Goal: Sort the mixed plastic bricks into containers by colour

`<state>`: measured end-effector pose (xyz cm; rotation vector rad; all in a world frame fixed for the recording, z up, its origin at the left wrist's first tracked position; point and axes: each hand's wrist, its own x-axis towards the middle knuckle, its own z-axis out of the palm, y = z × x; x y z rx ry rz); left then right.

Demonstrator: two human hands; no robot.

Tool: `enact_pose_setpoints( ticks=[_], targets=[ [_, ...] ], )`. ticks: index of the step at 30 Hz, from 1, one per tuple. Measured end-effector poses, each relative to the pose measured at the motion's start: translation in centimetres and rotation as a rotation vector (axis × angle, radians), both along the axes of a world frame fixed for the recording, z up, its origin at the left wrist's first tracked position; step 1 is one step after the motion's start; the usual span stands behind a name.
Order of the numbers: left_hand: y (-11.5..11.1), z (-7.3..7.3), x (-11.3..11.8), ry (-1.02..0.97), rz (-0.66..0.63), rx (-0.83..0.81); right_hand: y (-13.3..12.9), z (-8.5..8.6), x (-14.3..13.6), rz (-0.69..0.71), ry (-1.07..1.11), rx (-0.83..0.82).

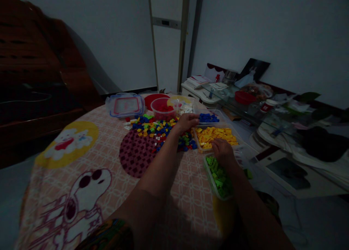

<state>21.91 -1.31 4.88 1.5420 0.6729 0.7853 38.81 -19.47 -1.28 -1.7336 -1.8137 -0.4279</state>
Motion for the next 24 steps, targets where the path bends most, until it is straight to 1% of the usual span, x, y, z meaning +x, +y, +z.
enact_pose_setpoints(
  ticks=[3, 5, 7, 9, 13, 18, 21, 24],
  targets=[
    [0.5, 0.9, -1.9, 0.288, -0.016, 0.215, -0.1, 0.1, 0.0, 0.001, -0.016, 0.01],
    [0.5, 1.3, -2.7, 0.497, -0.034, 0.357, 0.0, 0.2, 0.1, 0.001, -0.022, -0.001],
    [0.3, 1.5, -3.0, 0.668, -0.076, 0.443, 0.0, 0.2, 0.1, 0.0, -0.024, -0.031],
    [-0.2, 1.5, -2.8, 0.784, -0.101, 0.495, 0.0, 0.2, 0.1, -0.003, -0.023, -0.042],
    [-1.1, 1.5, -1.9, 0.935, -0.096, 0.571, 0.0, 0.2, 0.0, -0.018, -0.019, -0.022],
    [-2.0, 1.6, -1.1, 1.066, -0.055, 0.611, 0.0, 0.5, -0.2, -0.028, -0.009, -0.075],
    [-2.5, 1.6, -0.8, 1.105, -0.029, 0.628, 0.0, 0.6, -0.1, -0.021, 0.006, -0.08],
    [-2.5, 1.5, -0.7, 1.098, -0.011, 0.627, 0.0, 0.7, -0.1, -0.016, 0.014, -0.073]
  ],
)
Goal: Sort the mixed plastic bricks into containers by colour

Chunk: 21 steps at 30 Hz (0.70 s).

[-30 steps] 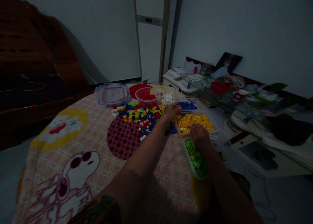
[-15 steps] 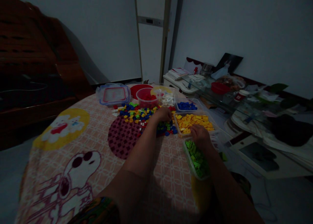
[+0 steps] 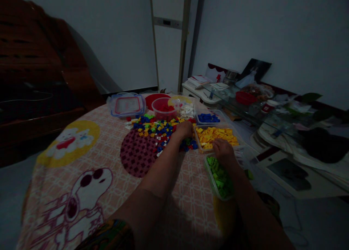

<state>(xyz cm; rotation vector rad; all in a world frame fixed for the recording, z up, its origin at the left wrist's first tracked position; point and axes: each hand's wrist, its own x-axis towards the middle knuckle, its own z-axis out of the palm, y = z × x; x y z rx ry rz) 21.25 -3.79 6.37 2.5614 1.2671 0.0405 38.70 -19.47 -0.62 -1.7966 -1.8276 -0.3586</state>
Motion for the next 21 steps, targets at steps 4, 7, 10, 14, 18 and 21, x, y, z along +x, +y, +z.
enact_pose_setpoints(
  ticks=[4, 7, 10, 14, 18, 21],
  targets=[
    [1.2, 0.0, -0.9, -0.092, -0.037, -0.079, 0.0, -0.1, 0.0, -0.006, -0.004, 0.006],
    [2.4, -0.1, -2.1, -0.271, -0.034, -0.14, 0.0, -0.1, 0.1, 0.009, -0.004, 0.013],
    [3.2, -0.2, -2.7, -0.551, 0.01, -0.246, 0.0, -0.1, 0.1, 0.007, -0.008, 0.014],
    [3.1, -0.9, -0.9, -0.999, 0.151, -0.46, 0.0, -0.2, 0.0, 0.002, -0.024, 0.035],
    [2.0, -2.1, 2.4, -1.324, 0.211, -0.589, 0.1, -0.5, 0.1, 0.003, -0.011, 0.052],
    [1.5, -2.9, 4.1, -1.376, 0.129, -0.602, 0.1, -0.6, 0.1, -0.005, -0.01, 0.036]
  ],
)
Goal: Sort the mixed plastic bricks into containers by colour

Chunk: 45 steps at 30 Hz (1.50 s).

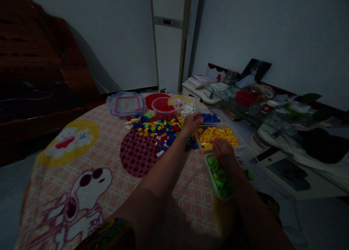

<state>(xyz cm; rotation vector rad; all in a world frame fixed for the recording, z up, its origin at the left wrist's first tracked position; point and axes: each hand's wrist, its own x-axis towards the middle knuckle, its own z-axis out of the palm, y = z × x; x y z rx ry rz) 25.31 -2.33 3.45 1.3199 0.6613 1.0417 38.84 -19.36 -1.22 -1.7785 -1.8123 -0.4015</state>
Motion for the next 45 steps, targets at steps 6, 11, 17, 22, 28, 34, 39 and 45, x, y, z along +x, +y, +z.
enact_pose_setpoints(
  ticks=[6, 11, 17, 22, 28, 34, 39, 45],
  targets=[
    [1.2, 0.7, -2.0, 0.333, 0.027, 0.317, 0.0, -0.2, 0.2, 0.01, -0.019, 0.007],
    [1.2, 2.6, -5.3, 0.955, -0.074, 0.571, -0.1, -0.2, 0.3, 0.024, -0.023, 0.011],
    [-0.2, 3.1, -5.2, 1.269, -0.28, 0.573, -0.1, 0.3, -0.1, -0.003, 0.005, -0.035],
    [-1.3, 3.2, -4.4, 1.339, -0.225, 0.581, -0.1, 0.5, -0.3, -0.021, 0.009, -0.04],
    [-1.1, 2.6, -4.3, 1.247, -0.154, 0.535, -0.1, 0.6, -0.3, -0.007, 0.008, -0.038],
    [0.7, 2.7, -5.9, 1.035, -0.227, 0.526, -0.2, 0.6, -0.3, 0.002, 0.011, -0.005],
    [1.4, 2.4, -6.1, 0.806, -0.074, 0.417, -0.1, 0.6, -0.3, -0.001, 0.02, -0.016],
    [0.0, 0.8, -1.7, 0.266, 0.078, -0.048, -0.2, 0.7, -0.4, -0.016, 0.024, -0.041]
  ],
)
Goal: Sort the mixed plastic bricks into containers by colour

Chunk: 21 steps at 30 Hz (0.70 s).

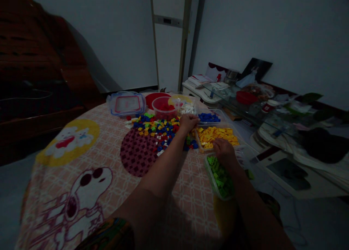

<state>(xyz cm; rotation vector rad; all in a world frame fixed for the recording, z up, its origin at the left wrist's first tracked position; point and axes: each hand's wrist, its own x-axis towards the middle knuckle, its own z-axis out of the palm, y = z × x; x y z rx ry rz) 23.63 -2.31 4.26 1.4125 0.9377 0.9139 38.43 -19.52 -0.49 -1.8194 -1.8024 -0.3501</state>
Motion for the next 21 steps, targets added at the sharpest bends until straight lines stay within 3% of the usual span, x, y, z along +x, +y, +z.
enact_pose_setpoints(
  ticks=[5, 11, 14, 18, 21],
  targets=[
    [-1.4, -0.7, 2.5, -0.345, -0.015, -0.284, 0.0, -0.2, 0.1, 0.019, -0.004, 0.038],
    [-0.8, -0.2, 1.3, -0.41, -0.083, -0.187, 0.1, -0.3, 0.2, 0.002, -0.004, 0.002],
    [0.3, 0.4, -0.6, -0.234, -0.149, -0.057, 0.1, -0.3, 0.0, -0.004, 0.004, 0.021],
    [1.5, 1.2, -3.4, 0.283, -0.218, 0.251, 0.0, -0.1, 0.0, -0.003, -0.008, 0.001],
    [1.5, 1.6, -4.4, 0.577, -0.363, 0.387, -0.1, -0.1, 0.0, 0.01, -0.016, 0.01]
  ],
)
